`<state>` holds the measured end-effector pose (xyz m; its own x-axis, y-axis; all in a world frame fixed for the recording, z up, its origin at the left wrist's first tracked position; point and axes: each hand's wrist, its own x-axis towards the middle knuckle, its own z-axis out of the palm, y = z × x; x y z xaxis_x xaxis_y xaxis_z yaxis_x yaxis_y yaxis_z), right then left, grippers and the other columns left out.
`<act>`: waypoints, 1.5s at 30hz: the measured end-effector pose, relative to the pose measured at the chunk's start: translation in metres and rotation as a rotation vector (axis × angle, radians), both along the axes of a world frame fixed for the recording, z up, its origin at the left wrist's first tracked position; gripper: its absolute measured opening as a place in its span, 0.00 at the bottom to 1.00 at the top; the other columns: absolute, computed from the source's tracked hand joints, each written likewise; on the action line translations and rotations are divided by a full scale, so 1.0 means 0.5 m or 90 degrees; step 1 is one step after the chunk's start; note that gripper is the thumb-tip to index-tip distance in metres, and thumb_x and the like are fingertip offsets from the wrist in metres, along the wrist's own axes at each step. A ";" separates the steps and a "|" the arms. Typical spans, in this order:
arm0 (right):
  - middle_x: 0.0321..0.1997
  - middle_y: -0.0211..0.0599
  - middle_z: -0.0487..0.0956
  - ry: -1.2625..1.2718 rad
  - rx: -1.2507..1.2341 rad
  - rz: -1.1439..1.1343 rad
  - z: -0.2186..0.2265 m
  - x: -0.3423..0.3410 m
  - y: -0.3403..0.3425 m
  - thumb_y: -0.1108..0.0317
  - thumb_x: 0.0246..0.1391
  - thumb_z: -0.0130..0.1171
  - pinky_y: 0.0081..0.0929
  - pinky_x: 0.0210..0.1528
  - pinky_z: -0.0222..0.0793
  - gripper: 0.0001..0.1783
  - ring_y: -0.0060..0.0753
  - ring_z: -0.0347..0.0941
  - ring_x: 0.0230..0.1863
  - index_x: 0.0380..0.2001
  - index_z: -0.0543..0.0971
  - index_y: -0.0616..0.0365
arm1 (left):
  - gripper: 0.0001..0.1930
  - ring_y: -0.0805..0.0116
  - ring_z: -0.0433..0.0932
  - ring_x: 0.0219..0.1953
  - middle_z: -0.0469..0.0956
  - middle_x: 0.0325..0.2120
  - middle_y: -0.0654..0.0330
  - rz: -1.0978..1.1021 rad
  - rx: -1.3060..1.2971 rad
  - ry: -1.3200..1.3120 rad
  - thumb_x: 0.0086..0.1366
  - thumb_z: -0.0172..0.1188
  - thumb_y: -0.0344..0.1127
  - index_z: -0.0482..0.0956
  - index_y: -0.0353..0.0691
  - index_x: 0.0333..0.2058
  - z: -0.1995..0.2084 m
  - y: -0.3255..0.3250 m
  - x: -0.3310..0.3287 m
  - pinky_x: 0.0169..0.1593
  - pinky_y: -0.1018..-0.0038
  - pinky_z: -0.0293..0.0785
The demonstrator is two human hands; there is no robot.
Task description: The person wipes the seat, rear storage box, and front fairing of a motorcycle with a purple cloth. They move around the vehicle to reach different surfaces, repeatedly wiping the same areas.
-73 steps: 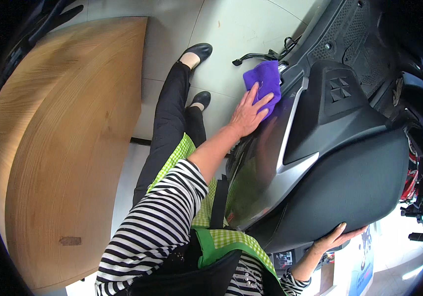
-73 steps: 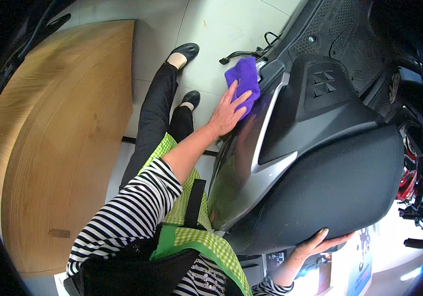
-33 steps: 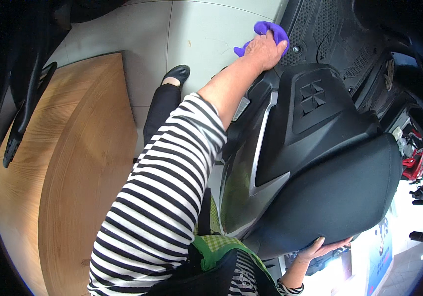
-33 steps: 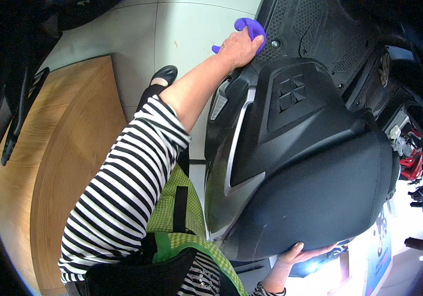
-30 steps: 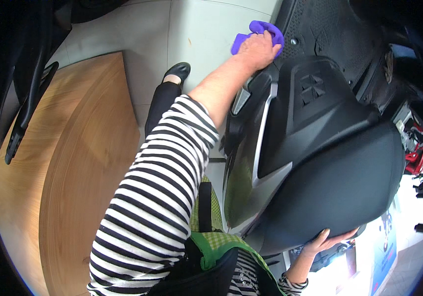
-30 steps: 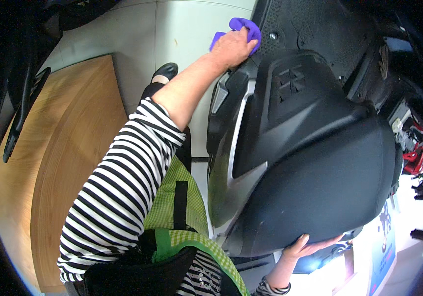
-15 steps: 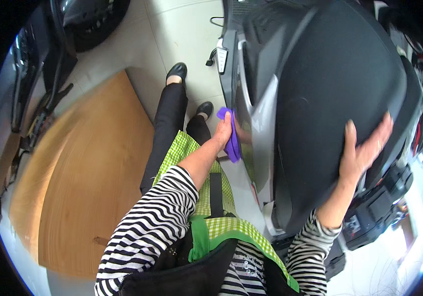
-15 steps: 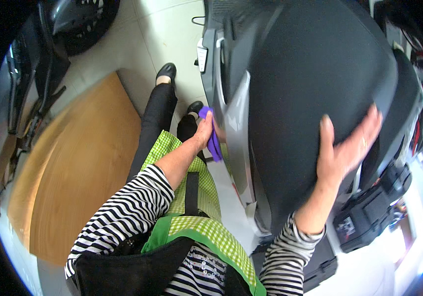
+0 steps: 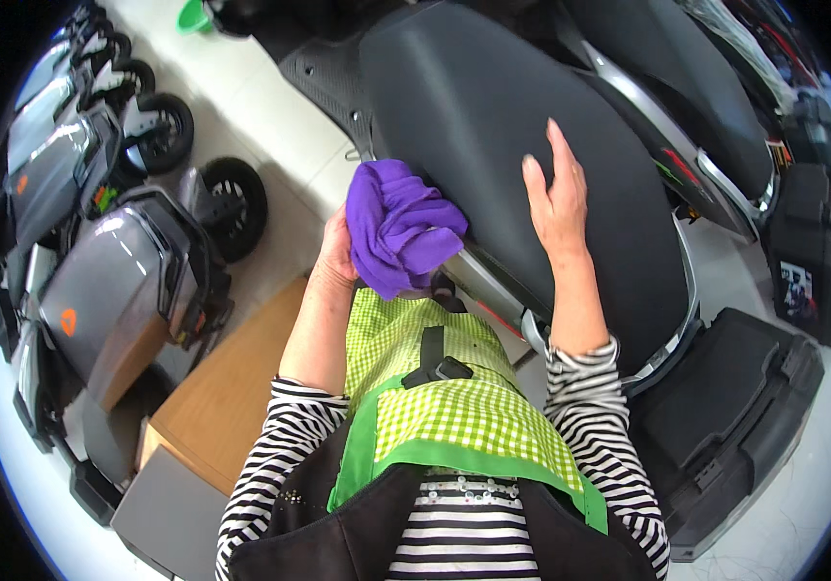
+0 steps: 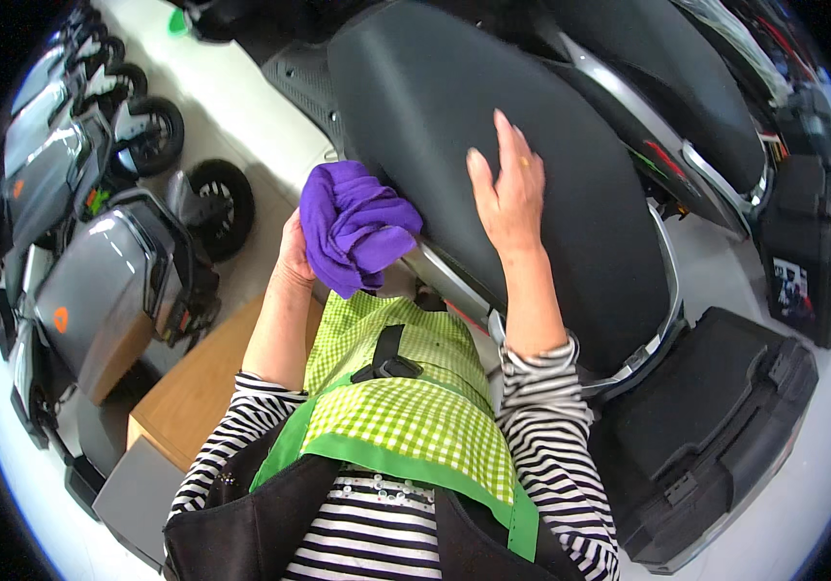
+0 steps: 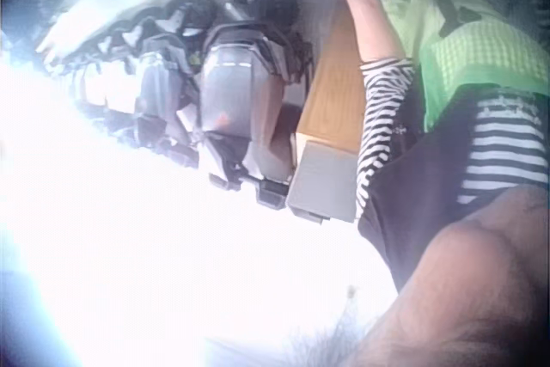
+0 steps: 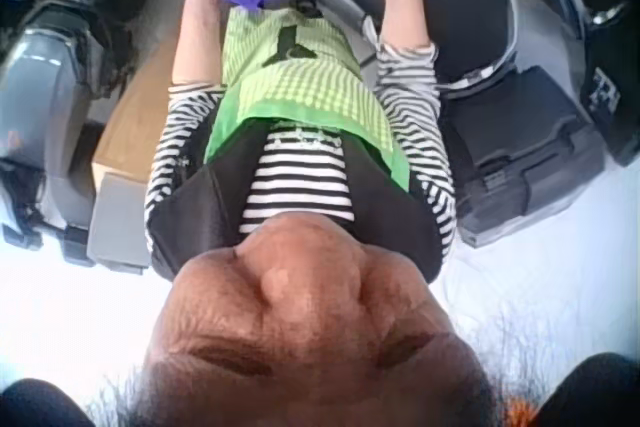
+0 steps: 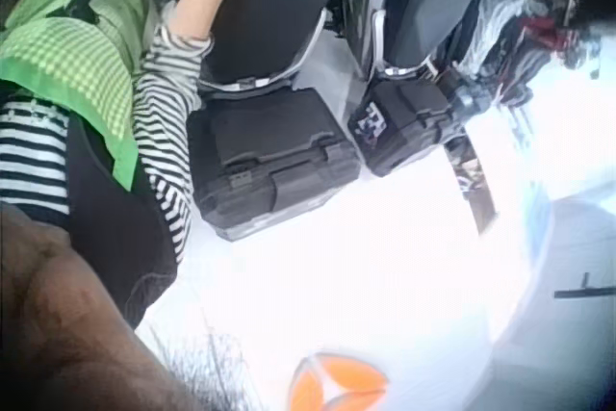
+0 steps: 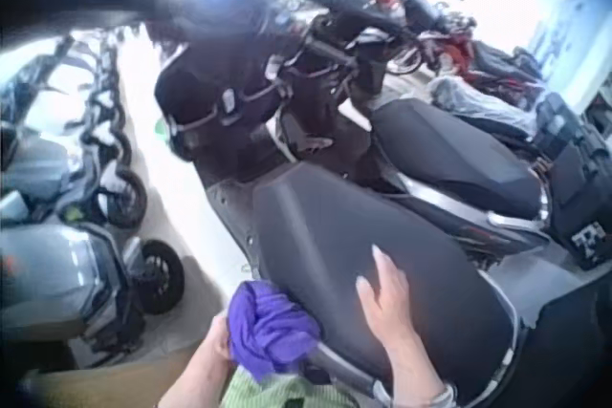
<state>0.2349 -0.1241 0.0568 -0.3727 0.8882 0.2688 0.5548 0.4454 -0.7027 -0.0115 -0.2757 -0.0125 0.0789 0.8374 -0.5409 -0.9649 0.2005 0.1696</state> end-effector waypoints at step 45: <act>0.70 0.33 0.62 0.551 -0.288 -0.680 -0.050 0.044 -0.455 0.63 0.53 0.62 0.36 0.57 0.70 0.38 0.38 0.58 0.70 0.66 0.61 0.50 | 0.18 0.60 0.68 0.57 0.73 0.55 0.67 -0.701 1.435 0.964 0.64 0.55 0.45 0.79 0.51 0.51 0.172 0.225 0.577 0.51 0.56 0.67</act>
